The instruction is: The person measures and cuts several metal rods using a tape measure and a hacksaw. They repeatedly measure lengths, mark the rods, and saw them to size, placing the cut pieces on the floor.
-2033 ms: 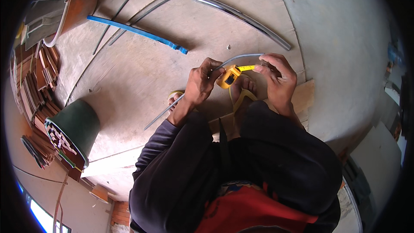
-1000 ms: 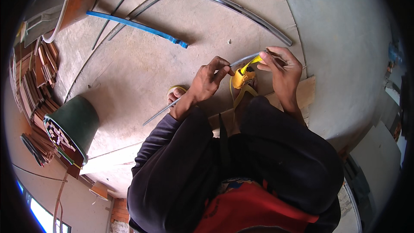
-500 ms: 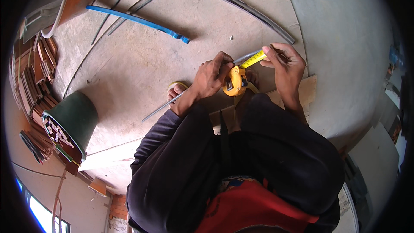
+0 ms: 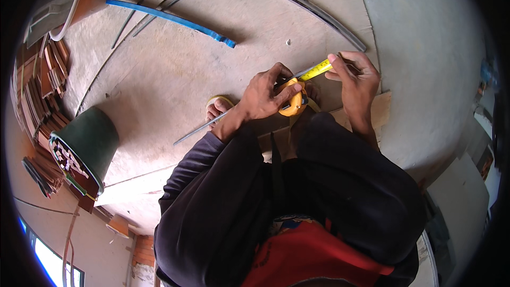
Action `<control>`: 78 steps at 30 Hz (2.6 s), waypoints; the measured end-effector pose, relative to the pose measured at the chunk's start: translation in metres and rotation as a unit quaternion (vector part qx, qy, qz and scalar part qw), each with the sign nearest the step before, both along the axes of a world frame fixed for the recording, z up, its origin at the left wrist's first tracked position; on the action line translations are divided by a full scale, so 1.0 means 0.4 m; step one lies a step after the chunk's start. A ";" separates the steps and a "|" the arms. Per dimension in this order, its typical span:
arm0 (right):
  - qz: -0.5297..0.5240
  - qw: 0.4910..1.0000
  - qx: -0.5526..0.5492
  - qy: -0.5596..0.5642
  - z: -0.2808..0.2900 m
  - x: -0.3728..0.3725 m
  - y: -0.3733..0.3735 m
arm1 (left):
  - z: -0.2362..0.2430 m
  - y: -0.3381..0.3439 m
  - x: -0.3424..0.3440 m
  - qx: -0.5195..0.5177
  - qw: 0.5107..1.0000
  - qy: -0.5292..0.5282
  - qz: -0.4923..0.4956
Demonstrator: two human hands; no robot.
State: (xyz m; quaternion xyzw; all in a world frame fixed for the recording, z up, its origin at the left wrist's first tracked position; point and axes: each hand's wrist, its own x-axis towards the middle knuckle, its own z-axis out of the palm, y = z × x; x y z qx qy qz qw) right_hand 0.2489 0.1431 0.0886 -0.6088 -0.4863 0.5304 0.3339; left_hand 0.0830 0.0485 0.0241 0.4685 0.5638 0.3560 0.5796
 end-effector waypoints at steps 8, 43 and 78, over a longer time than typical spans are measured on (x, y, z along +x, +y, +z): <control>0.000 1.000 0.005 -0.004 -0.001 0.004 -0.007 | -0.003 -0.002 0.007 -0.002 0.998 0.053 -0.022; 0.065 0.997 0.030 -0.027 0.017 0.053 -0.024 | 0.022 0.017 0.029 -0.081 0.996 0.023 -0.013; 0.038 0.998 0.048 0.006 0.013 0.035 -0.055 | 0.029 0.036 0.005 -0.071 0.997 0.027 -0.029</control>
